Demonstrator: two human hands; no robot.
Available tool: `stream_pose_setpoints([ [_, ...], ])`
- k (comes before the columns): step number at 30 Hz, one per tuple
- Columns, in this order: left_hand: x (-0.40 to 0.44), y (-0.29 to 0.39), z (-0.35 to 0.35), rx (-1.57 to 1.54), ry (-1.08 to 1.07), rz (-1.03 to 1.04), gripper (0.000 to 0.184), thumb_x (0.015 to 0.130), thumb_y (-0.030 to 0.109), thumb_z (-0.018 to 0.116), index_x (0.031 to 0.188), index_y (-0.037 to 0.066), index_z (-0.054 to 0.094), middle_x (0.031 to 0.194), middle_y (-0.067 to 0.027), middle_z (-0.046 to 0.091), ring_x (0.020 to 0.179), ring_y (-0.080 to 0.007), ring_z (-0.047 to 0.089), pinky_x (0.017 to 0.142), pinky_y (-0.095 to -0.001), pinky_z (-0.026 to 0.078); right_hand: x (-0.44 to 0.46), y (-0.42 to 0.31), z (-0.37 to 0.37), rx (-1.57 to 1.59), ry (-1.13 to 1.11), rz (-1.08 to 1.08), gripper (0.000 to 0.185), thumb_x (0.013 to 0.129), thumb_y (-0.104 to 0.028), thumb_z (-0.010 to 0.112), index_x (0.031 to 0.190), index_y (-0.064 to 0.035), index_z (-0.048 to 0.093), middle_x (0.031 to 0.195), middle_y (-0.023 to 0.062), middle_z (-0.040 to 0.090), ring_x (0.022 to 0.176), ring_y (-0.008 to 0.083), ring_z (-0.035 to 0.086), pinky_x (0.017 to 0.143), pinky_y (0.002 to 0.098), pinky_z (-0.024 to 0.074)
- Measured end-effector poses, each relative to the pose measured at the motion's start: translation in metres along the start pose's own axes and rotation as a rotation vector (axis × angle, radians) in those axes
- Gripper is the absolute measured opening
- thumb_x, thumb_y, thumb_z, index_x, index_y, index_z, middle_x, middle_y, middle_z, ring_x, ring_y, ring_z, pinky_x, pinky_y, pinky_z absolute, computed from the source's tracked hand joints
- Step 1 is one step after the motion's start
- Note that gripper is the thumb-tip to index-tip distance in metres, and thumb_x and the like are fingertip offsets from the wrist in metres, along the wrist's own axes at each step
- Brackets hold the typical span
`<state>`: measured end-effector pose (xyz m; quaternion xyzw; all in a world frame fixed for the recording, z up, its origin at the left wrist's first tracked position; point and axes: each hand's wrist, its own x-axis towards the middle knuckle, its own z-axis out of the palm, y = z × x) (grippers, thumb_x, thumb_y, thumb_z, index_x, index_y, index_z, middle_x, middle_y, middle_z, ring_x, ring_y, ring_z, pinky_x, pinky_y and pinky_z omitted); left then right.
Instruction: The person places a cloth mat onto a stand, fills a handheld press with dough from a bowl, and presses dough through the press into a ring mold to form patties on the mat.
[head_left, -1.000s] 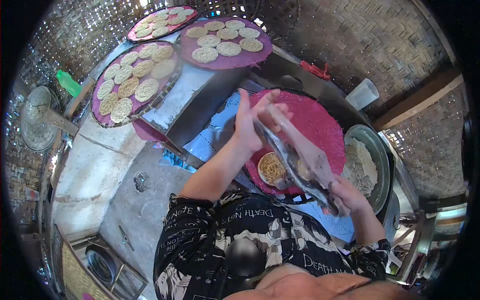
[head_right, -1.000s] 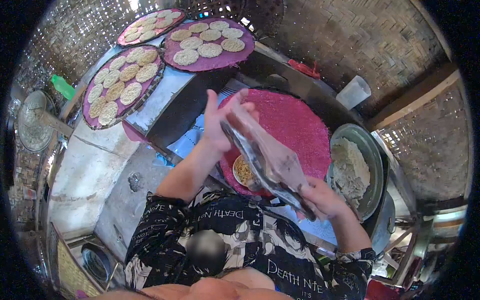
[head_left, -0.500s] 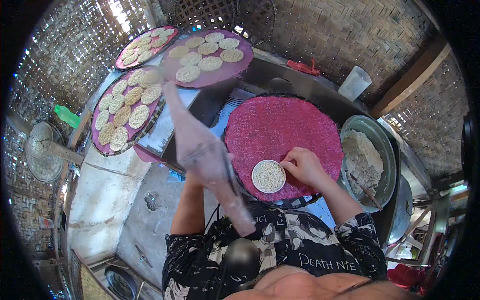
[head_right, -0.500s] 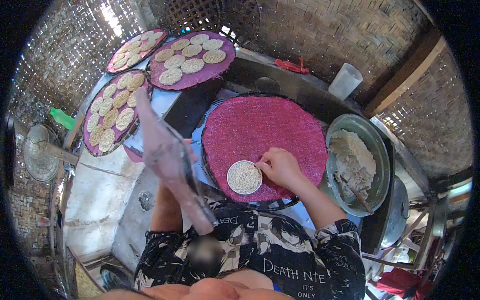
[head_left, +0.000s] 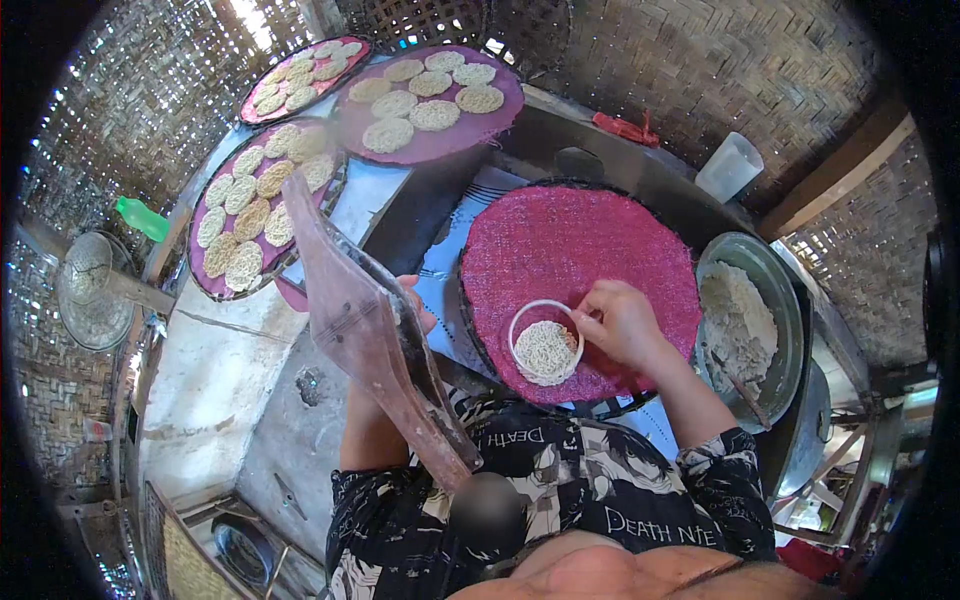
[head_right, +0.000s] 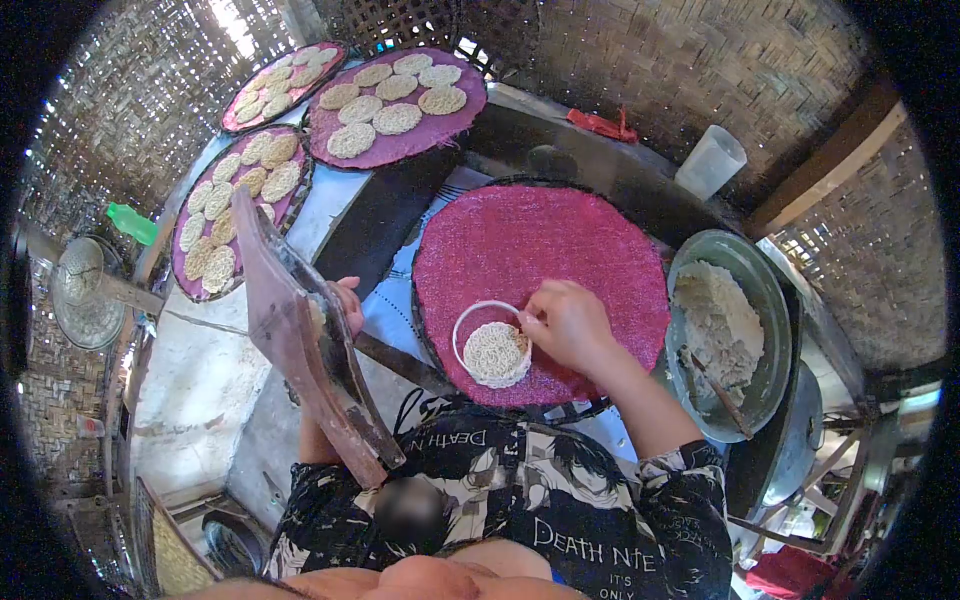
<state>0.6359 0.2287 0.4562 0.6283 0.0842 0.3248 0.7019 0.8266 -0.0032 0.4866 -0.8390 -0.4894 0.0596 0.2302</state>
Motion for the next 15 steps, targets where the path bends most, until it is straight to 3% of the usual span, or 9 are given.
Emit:
stream_pose_setpoints([
  [2, 0.009, 0.005, 0.005, 0.080, -0.057, 0.129, 0.049, 0.077, 0.013, 0.066, 0.115, -0.008, 0.044, 0.079, -0.0050, 0.053, 0.071, -0.0120, 0.053, 0.064, -0.0227, 0.046, 0.017, 0.000, 0.003, 0.013, 0.044, -0.016, 0.019, 0.072, -0.023, 0.061, 0.067, -0.0055, 0.061, 0.072, 0.0110, 0.057, 0.074, 0.0308, 0.057, 0.065, 0.0422, 0.0461],
  [5, 0.012, 0.002, 0.008, -0.314, -0.082, -0.005, 0.048, 0.073, 0.008, 0.068, 0.114, -0.008, 0.046, 0.078, -0.0057, 0.054, 0.069, -0.0120, 0.054, 0.063, -0.0231, 0.048, 0.043, 0.004, 0.020, 0.008, 0.083, -0.041, 0.018, 0.073, -0.023, 0.060, 0.068, -0.0052, 0.062, 0.074, 0.0115, 0.057, 0.074, 0.0311, 0.058, 0.066, 0.0420, 0.0465],
  [9, 0.005, -0.005, 0.008, -0.059, 0.042, -0.136, 0.050, 0.070, 0.006, 0.071, 0.113, -0.005, 0.048, 0.079, -0.0061, 0.056, 0.069, -0.0118, 0.055, 0.061, -0.0242, 0.049, 0.061, 0.009, 0.037, -0.025, 0.097, -0.010, 0.018, 0.073, -0.023, 0.060, 0.070, -0.0054, 0.063, 0.075, 0.0115, 0.058, 0.076, 0.0305, 0.058, 0.067, 0.0417, 0.0472],
  [13, 0.008, -0.022, -0.011, 0.250, -0.102, 0.254, 0.059, 0.066, 0.005, 0.076, 0.117, -0.002, 0.048, 0.083, -0.0030, 0.057, 0.075, -0.0092, 0.055, 0.068, -0.0217, 0.047, 0.064, 0.010, 0.041, -0.032, 0.032, 0.035, 0.019, 0.074, -0.025, 0.060, 0.071, -0.0057, 0.064, 0.077, 0.0111, 0.058, 0.078, 0.0299, 0.058, 0.068, 0.0416, 0.0474],
  [15, 0.006, -0.024, -0.014, 0.266, -0.112, 0.279, 0.061, 0.065, 0.006, 0.077, 0.119, 0.000, 0.048, 0.088, -0.0022, 0.057, 0.079, -0.0092, 0.055, 0.071, -0.0221, 0.047, 0.063, 0.012, 0.040, -0.035, 0.015, 0.042, 0.020, 0.074, -0.025, 0.060, 0.071, -0.0058, 0.064, 0.077, 0.0110, 0.059, 0.079, 0.0298, 0.059, 0.068, 0.0415, 0.0475],
])
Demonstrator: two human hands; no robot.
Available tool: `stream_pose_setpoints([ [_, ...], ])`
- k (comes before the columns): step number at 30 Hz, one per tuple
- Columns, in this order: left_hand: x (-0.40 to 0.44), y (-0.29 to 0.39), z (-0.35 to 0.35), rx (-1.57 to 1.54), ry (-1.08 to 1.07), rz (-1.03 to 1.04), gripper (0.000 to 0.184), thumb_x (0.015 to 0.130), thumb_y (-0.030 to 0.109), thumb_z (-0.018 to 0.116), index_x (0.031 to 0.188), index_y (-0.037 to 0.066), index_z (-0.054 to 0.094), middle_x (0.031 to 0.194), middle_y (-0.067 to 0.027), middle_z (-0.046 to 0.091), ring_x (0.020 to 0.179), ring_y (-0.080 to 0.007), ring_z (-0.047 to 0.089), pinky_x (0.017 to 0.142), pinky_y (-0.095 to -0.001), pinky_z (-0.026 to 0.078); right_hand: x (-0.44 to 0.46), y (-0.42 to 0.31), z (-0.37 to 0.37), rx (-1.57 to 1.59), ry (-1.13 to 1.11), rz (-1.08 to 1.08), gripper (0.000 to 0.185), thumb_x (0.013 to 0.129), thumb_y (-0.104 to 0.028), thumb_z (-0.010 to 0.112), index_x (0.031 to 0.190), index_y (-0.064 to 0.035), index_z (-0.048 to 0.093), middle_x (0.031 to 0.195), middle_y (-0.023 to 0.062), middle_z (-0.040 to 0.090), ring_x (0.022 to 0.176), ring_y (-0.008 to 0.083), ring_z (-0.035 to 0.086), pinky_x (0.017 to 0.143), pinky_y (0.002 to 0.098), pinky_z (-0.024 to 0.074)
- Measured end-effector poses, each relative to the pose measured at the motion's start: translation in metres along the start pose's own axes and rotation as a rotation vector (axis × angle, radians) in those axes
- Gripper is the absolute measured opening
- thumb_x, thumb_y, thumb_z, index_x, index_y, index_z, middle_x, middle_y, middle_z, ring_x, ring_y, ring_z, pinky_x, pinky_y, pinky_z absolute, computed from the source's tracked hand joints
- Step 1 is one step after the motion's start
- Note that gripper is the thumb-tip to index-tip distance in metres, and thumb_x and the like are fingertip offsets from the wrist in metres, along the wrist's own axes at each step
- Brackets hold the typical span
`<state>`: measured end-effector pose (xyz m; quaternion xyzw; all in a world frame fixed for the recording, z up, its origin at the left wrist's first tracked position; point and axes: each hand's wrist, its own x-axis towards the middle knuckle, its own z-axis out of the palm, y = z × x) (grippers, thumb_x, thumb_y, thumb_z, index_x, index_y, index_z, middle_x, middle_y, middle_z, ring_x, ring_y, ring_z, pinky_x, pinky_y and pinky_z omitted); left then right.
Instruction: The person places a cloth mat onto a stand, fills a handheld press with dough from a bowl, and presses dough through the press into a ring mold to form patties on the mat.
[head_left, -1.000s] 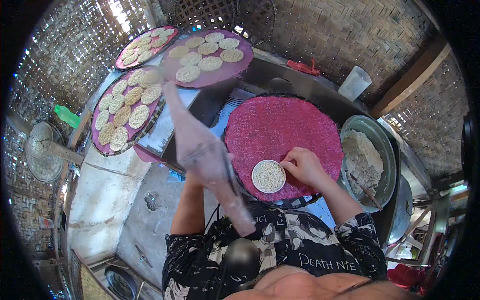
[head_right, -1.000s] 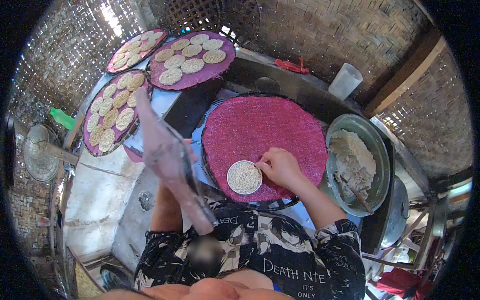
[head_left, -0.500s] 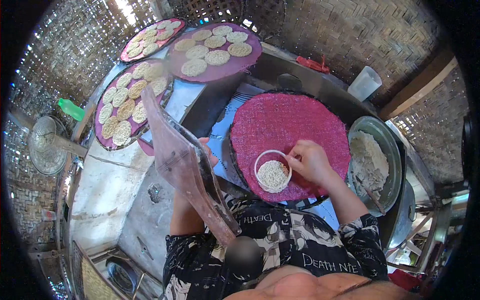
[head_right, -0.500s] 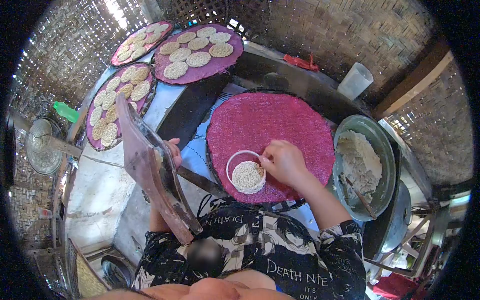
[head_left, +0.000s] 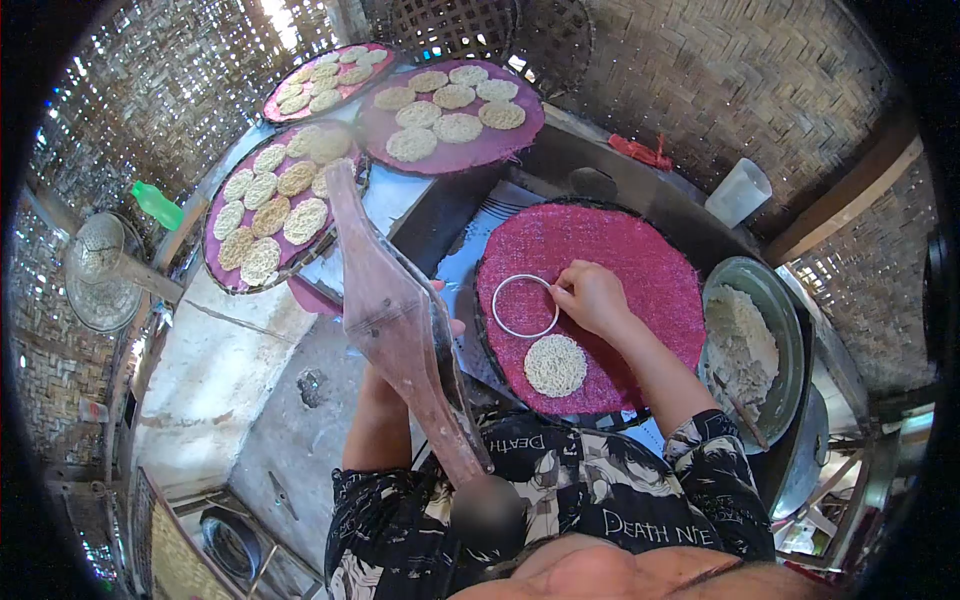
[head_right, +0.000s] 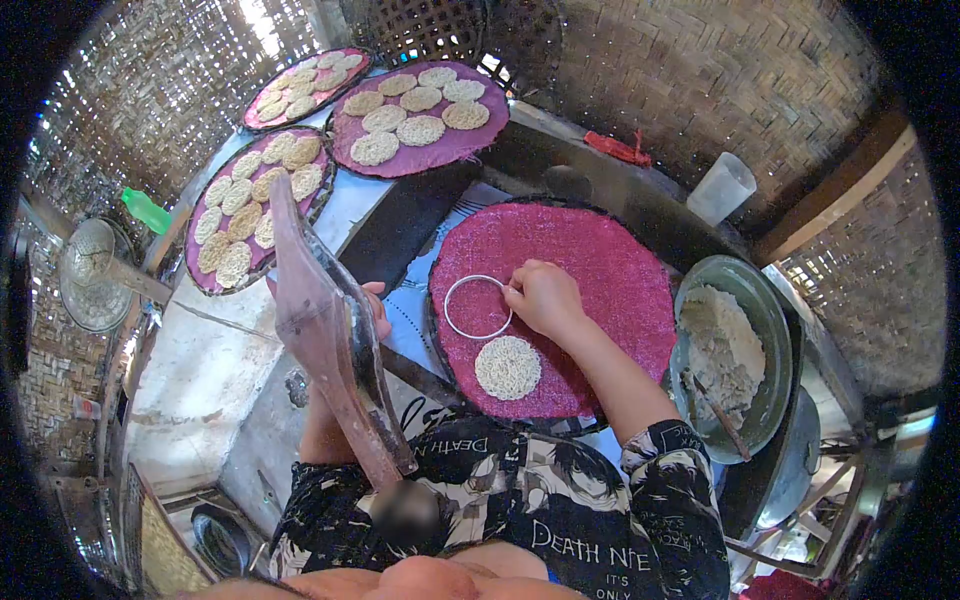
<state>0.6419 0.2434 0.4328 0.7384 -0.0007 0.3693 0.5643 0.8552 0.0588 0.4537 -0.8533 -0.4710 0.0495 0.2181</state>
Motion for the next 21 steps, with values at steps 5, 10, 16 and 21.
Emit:
stream_pose_setpoints([
  [5, -0.009, -0.004, 0.008, 0.149, 0.061, -0.249, 0.057, 0.067, 0.011, 0.077, 0.118, 0.003, 0.051, 0.101, -0.0026, 0.059, 0.090, -0.0128, 0.056, 0.082, -0.0287, 0.045, -0.006, -0.002, -0.008, -0.031, -0.058, 0.032, 0.021, 0.075, -0.026, 0.060, 0.073, -0.0056, 0.065, 0.080, 0.0106, 0.059, 0.082, 0.0301, 0.058, 0.070, 0.0411, 0.0471],
  [10, 0.013, 0.004, 0.022, -0.247, 0.119, -0.337, 0.039, 0.064, 0.020, 0.075, 0.097, 0.004, 0.063, 0.085, -0.0054, 0.064, 0.085, -0.0212, 0.061, 0.093, -0.0347, 0.039, -0.024, -0.022, -0.032, 0.429, -0.004, -0.065, 0.036, 0.083, -0.039, 0.055, 0.098, -0.0063, 0.062, 0.086, 0.0087, 0.059, 0.088, 0.0223, 0.057, 0.075, 0.0351, 0.0463],
  [16, 0.065, 0.039, 0.058, 0.744, -0.182, 0.152, 0.043, 0.062, 0.026, 0.068, 0.100, 0.007, 0.061, 0.091, -0.0128, 0.064, 0.093, -0.0268, 0.060, 0.098, -0.0441, 0.034, -0.065, -0.036, -0.044, 1.224, -0.580, 0.345, 0.064, 0.089, -0.058, 0.026, 0.105, -0.0022, 0.054, 0.083, 0.0098, 0.061, 0.065, 0.0165, 0.058, 0.059, 0.0272, 0.0477],
  [21, 0.130, 0.028, 0.039, -1.343, -0.094, -0.421, 0.061, 0.079, 0.043, 0.052, 0.125, 0.004, 0.044, 0.111, -0.0154, 0.059, 0.113, -0.0322, 0.049, 0.100, -0.0434, 0.034, -0.066, -0.020, -0.068, 1.436, -0.670, 0.478, 0.063, 0.090, -0.058, 0.023, 0.100, -0.0035, 0.054, 0.075, 0.0110, 0.061, 0.053, 0.0167, 0.056, 0.047, 0.0268, 0.0452],
])
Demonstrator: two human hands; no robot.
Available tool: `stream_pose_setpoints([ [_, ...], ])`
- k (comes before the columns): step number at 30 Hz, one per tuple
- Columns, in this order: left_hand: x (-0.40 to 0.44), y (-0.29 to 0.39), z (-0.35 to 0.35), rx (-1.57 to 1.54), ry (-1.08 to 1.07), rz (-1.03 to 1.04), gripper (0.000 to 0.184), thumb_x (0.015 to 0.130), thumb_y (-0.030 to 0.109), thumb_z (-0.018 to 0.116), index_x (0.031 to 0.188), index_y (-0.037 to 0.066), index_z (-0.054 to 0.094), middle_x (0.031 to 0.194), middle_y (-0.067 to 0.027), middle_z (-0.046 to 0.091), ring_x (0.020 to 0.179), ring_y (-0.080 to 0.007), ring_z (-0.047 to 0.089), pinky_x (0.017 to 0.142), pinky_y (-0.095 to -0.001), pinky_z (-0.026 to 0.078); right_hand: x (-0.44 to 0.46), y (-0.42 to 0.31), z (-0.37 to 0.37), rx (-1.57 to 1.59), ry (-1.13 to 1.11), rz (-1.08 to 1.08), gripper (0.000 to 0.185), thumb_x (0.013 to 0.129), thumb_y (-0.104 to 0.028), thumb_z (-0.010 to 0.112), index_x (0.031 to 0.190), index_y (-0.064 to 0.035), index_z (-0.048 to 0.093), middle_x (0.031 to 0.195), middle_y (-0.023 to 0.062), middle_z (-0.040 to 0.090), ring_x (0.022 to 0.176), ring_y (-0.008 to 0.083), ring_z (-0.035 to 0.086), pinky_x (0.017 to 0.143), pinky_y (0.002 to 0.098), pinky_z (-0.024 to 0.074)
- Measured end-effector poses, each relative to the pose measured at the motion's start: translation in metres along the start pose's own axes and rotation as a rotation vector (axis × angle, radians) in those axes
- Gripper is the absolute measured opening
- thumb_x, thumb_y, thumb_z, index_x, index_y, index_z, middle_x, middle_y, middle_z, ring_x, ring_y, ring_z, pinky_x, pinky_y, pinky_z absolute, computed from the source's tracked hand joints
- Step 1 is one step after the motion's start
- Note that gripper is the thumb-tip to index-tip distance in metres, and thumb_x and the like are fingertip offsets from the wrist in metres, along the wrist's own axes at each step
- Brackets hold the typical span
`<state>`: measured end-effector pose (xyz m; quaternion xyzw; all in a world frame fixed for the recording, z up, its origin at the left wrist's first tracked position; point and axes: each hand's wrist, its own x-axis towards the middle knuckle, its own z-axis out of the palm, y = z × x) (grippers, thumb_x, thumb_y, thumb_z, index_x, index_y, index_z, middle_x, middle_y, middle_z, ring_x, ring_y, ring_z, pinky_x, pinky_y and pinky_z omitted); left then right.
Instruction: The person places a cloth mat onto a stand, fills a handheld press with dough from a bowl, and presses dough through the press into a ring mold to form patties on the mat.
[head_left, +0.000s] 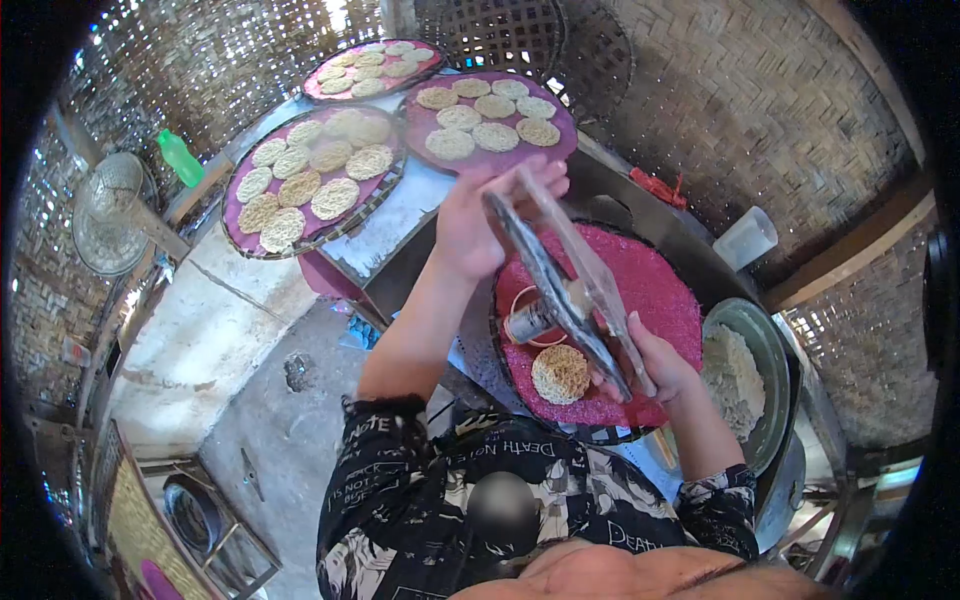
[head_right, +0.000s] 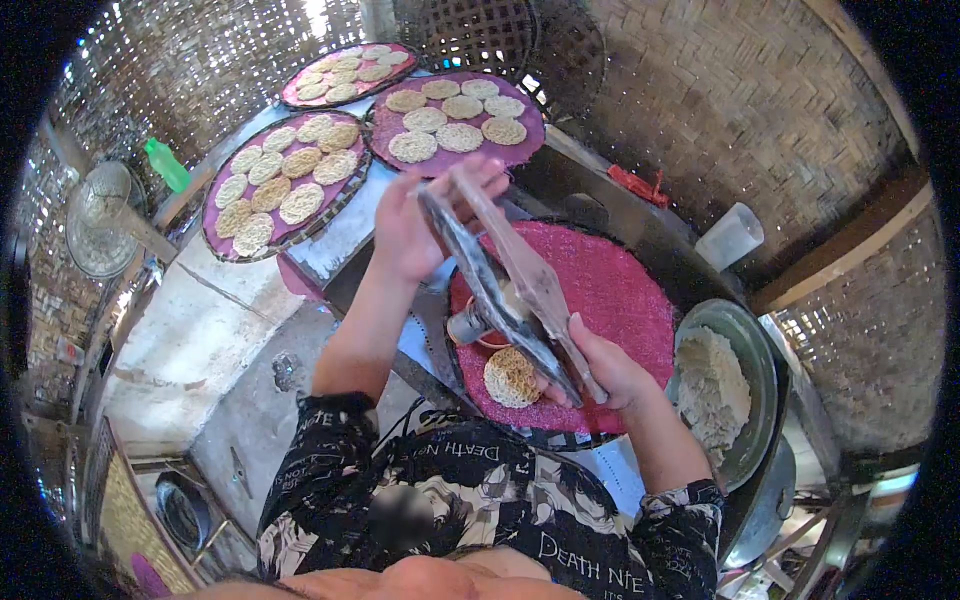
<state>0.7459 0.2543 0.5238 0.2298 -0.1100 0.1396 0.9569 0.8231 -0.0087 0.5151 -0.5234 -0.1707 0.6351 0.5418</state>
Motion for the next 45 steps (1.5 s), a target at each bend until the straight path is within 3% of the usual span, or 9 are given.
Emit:
stream_pose_setpoints([
  [1, 0.013, 0.003, 0.000, -0.117, 0.102, 0.002, 0.058, 0.085, 0.049, 0.039, 0.121, 0.004, 0.047, 0.094, -0.0111, 0.062, 0.099, -0.0297, 0.056, 0.095, -0.0439, 0.038, 0.000, -0.001, -0.003, -0.055, 0.038, 0.043, 0.064, 0.090, -0.059, 0.023, 0.101, -0.0046, 0.054, 0.075, 0.0115, 0.062, 0.053, 0.0172, 0.057, 0.045, 0.0267, 0.0455],
  [4, 0.031, -0.010, -0.029, -0.274, -0.195, -0.024, 0.055, 0.088, 0.051, 0.036, 0.115, 0.005, 0.050, 0.075, -0.0049, 0.056, 0.079, -0.0245, 0.056, 0.086, -0.0422, 0.042, 0.001, -0.010, -0.019, -0.127, 0.034, 0.069, 0.061, 0.090, -0.058, 0.025, 0.101, -0.0055, 0.054, 0.075, 0.0116, 0.062, 0.053, 0.0170, 0.058, 0.043, 0.0266, 0.0456],
  [5, 0.031, -0.017, -0.026, -0.214, 0.052, 0.042, 0.053, 0.088, 0.053, 0.036, 0.109, 0.007, 0.052, 0.062, -0.0008, 0.046, 0.063, -0.0197, 0.049, 0.077, -0.0403, 0.043, -0.001, -0.016, -0.021, -0.124, 0.048, 0.089, 0.058, 0.090, -0.056, 0.027, 0.099, -0.0061, 0.055, 0.073, 0.0108, 0.062, 0.053, 0.0164, 0.058, 0.042, 0.0263, 0.0451],
  [8, 0.032, -0.033, -0.049, -0.264, -0.058, 0.124, 0.051, 0.088, 0.053, 0.036, 0.107, 0.008, 0.054, 0.060, -0.0002, 0.047, 0.060, -0.0188, 0.049, 0.074, -0.0392, 0.043, -0.002, -0.027, -0.038, -0.374, 0.144, 0.139, 0.058, 0.090, -0.056, 0.028, 0.096, -0.0060, 0.057, 0.072, 0.0099, 0.063, 0.054, 0.0160, 0.059, 0.043, 0.0267, 0.0460],
  [9, 0.029, -0.036, -0.045, -0.240, 0.039, 0.156, 0.050, 0.088, 0.053, 0.037, 0.104, 0.010, 0.056, 0.054, 0.0015, 0.043, 0.055, -0.0165, 0.047, 0.070, -0.0374, 0.043, -0.001, -0.028, -0.042, -0.440, 0.182, 0.162, 0.059, 0.090, -0.056, 0.028, 0.094, -0.0054, 0.058, 0.070, 0.0093, 0.062, 0.053, 0.0163, 0.059, 0.043, 0.0272, 0.0464],
  [18, 0.005, -0.024, -0.042, -0.162, 0.233, 0.212, 0.048, 0.088, 0.052, 0.039, 0.098, 0.009, 0.057, 0.049, 0.0025, 0.039, 0.049, -0.0139, 0.043, 0.060, -0.0353, 0.043, 0.013, -0.024, -0.032, -0.517, 0.138, 0.146, 0.055, 0.090, -0.054, 0.035, 0.088, -0.0031, 0.058, 0.068, 0.0092, 0.061, 0.052, 0.0161, 0.058, 0.044, 0.0276, 0.0475],
  [31, 0.024, -0.016, -0.053, -0.209, 0.247, 0.276, 0.044, 0.087, 0.052, 0.041, 0.083, 0.012, 0.058, 0.044, 0.0043, 0.029, 0.040, -0.0112, 0.032, 0.052, -0.0299, 0.036, 0.019, -0.045, -0.016, -0.820, 0.428, -0.052, 0.047, 0.086, -0.049, 0.048, 0.076, -0.0043, 0.058, 0.059, 0.0042, 0.055, 0.043, 0.0105, 0.049, 0.039, 0.0241, 0.0390],
  [35, 0.022, -0.035, -0.055, -0.241, 0.305, 0.214, 0.050, 0.088, 0.055, 0.032, 0.076, 0.013, 0.056, 0.042, 0.0036, 0.027, 0.038, -0.0128, 0.031, 0.051, -0.0324, 0.035, 0.001, -0.043, -0.017, -0.815, 0.462, -0.002, 0.046, 0.086, -0.048, 0.049, 0.074, -0.0046, 0.058, 0.056, 0.0033, 0.053, 0.041, 0.0100, 0.047, 0.038, 0.0243, 0.0373],
  [45, -0.004, -0.017, -0.037, -0.117, 0.396, 0.240, 0.052, 0.088, 0.054, 0.029, 0.072, 0.011, 0.054, 0.040, 0.0061, 0.022, 0.035, -0.0096, 0.022, 0.043, -0.0281, 0.028, 0.011, -0.012, 0.004, -0.674, 0.342, -0.015, 0.042, 0.090, -0.044, 0.045, 0.074, -0.0058, 0.055, 0.053, 0.0019, 0.050, 0.037, 0.0092, 0.043, 0.034, 0.0239, 0.0333],
])
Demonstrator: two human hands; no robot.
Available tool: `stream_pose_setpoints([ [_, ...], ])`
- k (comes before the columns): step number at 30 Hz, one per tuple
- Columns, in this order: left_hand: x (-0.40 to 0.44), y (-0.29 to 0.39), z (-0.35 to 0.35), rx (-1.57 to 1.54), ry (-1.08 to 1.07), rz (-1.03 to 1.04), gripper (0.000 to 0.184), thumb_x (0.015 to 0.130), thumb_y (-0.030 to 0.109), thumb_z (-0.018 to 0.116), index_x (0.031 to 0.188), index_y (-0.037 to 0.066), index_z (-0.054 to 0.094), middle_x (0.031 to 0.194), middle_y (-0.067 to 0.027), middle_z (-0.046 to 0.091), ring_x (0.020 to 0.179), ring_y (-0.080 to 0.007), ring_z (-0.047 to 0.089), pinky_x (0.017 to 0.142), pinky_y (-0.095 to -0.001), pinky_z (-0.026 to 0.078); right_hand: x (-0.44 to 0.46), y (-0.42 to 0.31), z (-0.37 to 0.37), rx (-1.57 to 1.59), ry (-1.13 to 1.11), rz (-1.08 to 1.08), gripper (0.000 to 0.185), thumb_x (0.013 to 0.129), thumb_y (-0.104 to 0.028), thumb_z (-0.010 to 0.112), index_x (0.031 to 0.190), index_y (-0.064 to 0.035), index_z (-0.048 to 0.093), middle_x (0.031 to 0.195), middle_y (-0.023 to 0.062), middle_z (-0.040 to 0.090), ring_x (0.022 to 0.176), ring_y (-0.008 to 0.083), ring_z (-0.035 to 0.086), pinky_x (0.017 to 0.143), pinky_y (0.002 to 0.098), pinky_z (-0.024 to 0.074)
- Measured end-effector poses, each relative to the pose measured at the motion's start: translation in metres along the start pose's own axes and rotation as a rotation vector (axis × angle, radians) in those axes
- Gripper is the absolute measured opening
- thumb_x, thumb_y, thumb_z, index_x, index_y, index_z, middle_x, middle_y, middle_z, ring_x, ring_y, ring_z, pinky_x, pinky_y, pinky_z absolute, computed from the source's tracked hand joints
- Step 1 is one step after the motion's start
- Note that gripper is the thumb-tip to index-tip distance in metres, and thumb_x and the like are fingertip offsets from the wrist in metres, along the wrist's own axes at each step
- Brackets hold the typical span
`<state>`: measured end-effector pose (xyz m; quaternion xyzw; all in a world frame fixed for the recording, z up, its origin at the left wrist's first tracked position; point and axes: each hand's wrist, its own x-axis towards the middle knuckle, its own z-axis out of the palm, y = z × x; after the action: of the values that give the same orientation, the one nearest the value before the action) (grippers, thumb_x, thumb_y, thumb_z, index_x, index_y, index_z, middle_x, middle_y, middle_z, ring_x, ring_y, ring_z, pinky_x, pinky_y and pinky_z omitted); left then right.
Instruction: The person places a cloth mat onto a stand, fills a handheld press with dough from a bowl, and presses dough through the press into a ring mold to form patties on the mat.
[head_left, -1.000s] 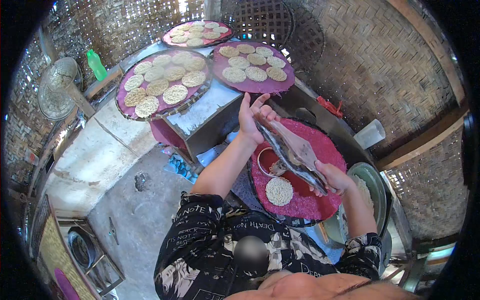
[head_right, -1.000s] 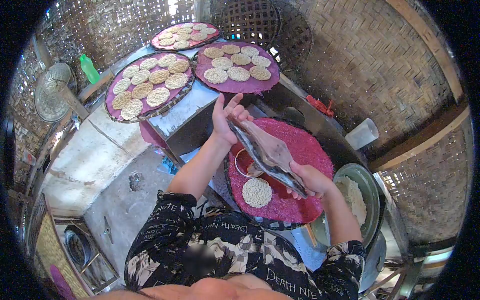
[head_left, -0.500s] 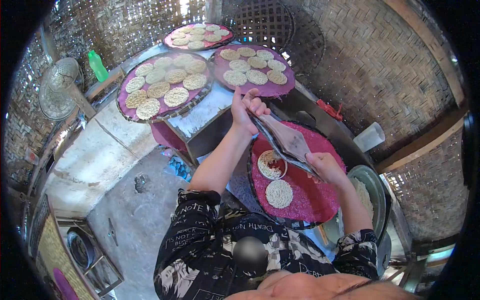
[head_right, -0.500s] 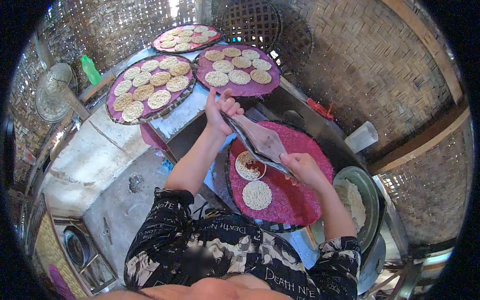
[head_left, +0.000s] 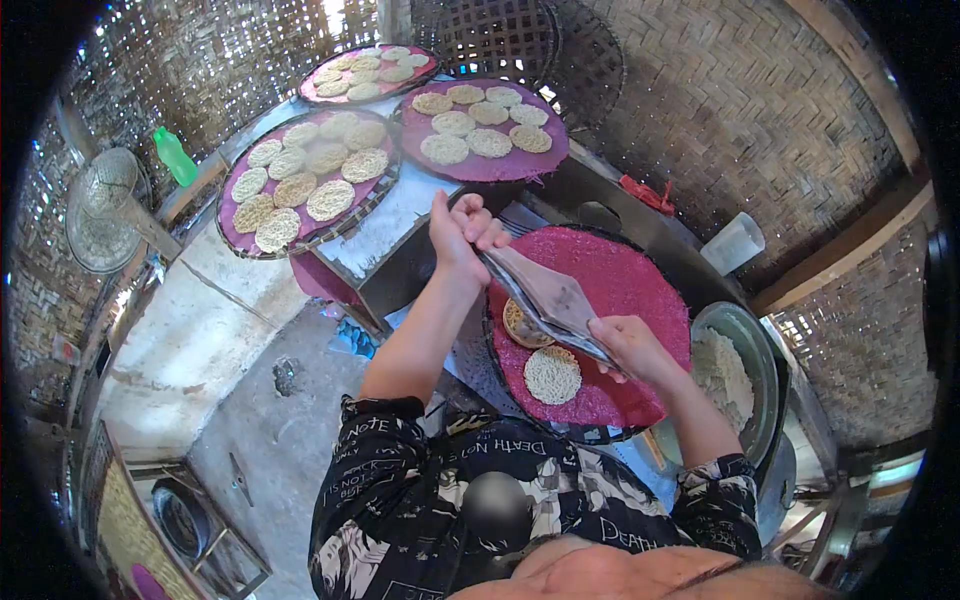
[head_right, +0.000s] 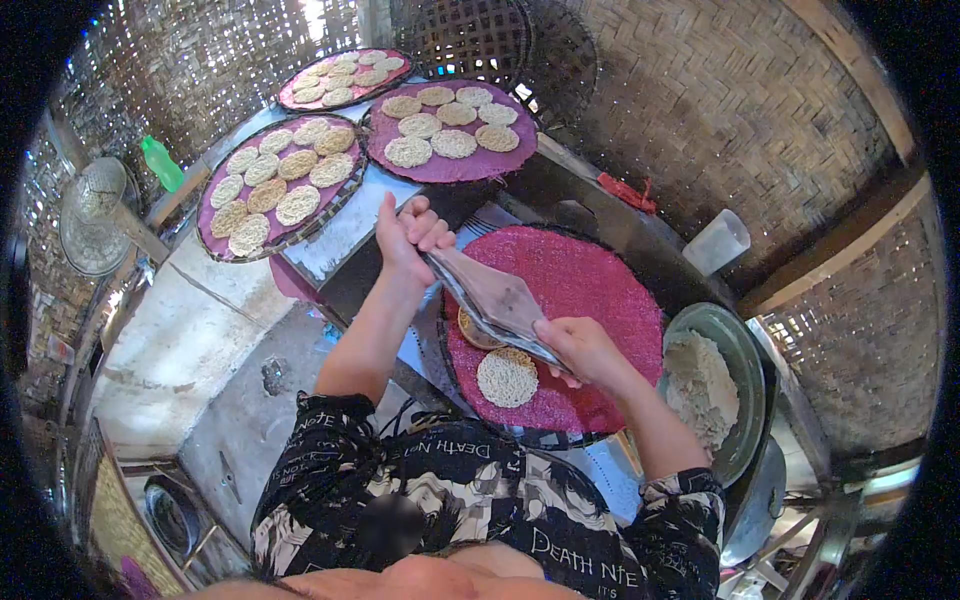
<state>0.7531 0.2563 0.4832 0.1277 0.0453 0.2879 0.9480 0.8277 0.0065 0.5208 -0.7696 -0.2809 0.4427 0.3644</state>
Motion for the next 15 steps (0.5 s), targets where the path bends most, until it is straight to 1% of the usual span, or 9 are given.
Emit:
stream_pose_setpoints([
  [2, 0.019, 0.015, -0.019, -0.070, -0.306, -0.079, 0.056, 0.087, 0.057, 0.029, 0.085, 0.008, 0.057, 0.047, 0.0021, 0.036, 0.041, -0.0130, 0.033, 0.049, -0.0300, 0.035, 0.012, 0.005, 0.011, 0.045, 0.052, -0.073, 0.040, 0.090, -0.043, 0.045, 0.077, -0.0061, 0.054, 0.053, 0.0019, 0.050, 0.037, 0.0090, 0.043, 0.034, 0.0235, 0.0326],
  [5, 0.012, 0.027, 0.029, 0.151, -0.124, -0.024, 0.064, 0.087, 0.061, 0.027, 0.105, 0.006, 0.054, 0.070, -0.0067, 0.054, 0.061, -0.0182, 0.054, 0.059, -0.0345, 0.046, 0.016, 0.004, 0.014, 0.150, 0.127, -0.186, 0.039, 0.092, -0.043, 0.041, 0.081, -0.0068, 0.053, 0.054, 0.0029, 0.052, 0.037, 0.0098, 0.044, 0.033, 0.0235, 0.0339],
  [6, 0.014, 0.029, 0.025, 0.159, -0.308, -0.028, 0.064, 0.086, 0.058, 0.036, 0.118, 0.005, 0.048, 0.098, -0.0134, 0.058, 0.089, -0.0229, 0.057, 0.077, -0.0386, 0.046, 0.016, 0.002, 0.013, 0.190, 0.149, -0.226, 0.039, 0.092, -0.043, 0.040, 0.082, -0.0070, 0.053, 0.054, 0.0034, 0.052, 0.037, 0.0102, 0.045, 0.033, 0.0236, 0.0347],
  [8, 0.018, 0.024, 0.015, 0.473, -0.560, -0.053, 0.052, 0.085, 0.042, 0.048, 0.119, 0.004, 0.049, 0.106, -0.0129, 0.058, 0.098, -0.0246, 0.055, 0.084, -0.0376, 0.043, 0.004, -0.001, 0.010, 0.311, 0.232, -0.250, 0.042, 0.092, -0.044, 0.037, 0.082, -0.0070, 0.053, 0.055, 0.0039, 0.053, 0.038, 0.0106, 0.046, 0.034, 0.0237, 0.0355],
  [9, -0.010, 0.020, 0.053, 1.154, -0.738, 0.039, 0.049, 0.074, 0.019, 0.058, 0.120, 0.002, 0.049, 0.109, -0.0110, 0.058, 0.099, -0.0267, 0.055, 0.089, -0.0357, 0.041, -0.004, -0.004, 0.011, 0.375, 0.268, -0.268, 0.043, 0.092, -0.045, 0.036, 0.083, -0.0069, 0.053, 0.056, 0.0042, 0.054, 0.038, 0.0108, 0.047, 0.034, 0.0238, 0.0359],
  [10, -0.018, -0.002, 0.033, 1.427, -0.790, 0.432, 0.057, 0.063, 0.010, 0.059, 0.118, 0.000, 0.050, 0.107, -0.0131, 0.059, 0.099, -0.0263, 0.055, 0.092, -0.0327, 0.039, -0.012, -0.007, 0.013, 0.375, 0.318, -0.250, 0.047, 0.092, -0.048, 0.033, 0.082, -0.0077, 0.054, 0.056, 0.0053, 0.054, 0.037, 0.0119, 0.048, 0.033, 0.0250, 0.0375],
  [11, -0.041, -0.014, 0.060, 1.604, -0.835, 0.317, 0.056, 0.057, 0.009, 0.063, 0.111, 0.000, 0.054, 0.102, -0.0168, 0.059, 0.100, -0.0284, 0.055, 0.092, -0.0348, 0.039, -0.015, -0.004, 0.015, 0.354, 0.309, -0.261, 0.044, 0.093, -0.045, 0.035, 0.084, -0.0068, 0.055, 0.057, 0.0062, 0.055, 0.040, 0.0146, 0.051, 0.037, 0.0271, 0.0402],
  [12, -0.031, -0.048, 0.043, 1.776, -0.744, 0.675, 0.052, 0.055, 0.021, 0.071, 0.101, 0.000, 0.057, 0.100, -0.0204, 0.059, 0.097, -0.0335, 0.056, 0.088, -0.0393, 0.041, -0.019, 0.002, 0.015, 0.334, 0.300, -0.266, 0.042, 0.093, -0.042, 0.037, 0.085, -0.0059, 0.056, 0.057, 0.0072, 0.055, 0.044, 0.0173, 0.053, 0.040, 0.0292, 0.0428],
  [15, -0.059, -0.068, 0.073, 2.040, -0.511, 0.678, 0.028, 0.060, 0.024, 0.067, 0.078, 0.005, 0.059, 0.077, -0.0131, 0.061, 0.077, -0.0326, 0.060, 0.075, -0.0419, 0.045, -0.038, 0.005, -0.012, -0.320, 0.603, -0.474, 0.037, 0.091, -0.035, 0.042, 0.094, -0.0012, 0.057, 0.068, 0.0122, 0.058, 0.064, 0.0264, 0.059, 0.061, 0.0360, 0.0475],
])
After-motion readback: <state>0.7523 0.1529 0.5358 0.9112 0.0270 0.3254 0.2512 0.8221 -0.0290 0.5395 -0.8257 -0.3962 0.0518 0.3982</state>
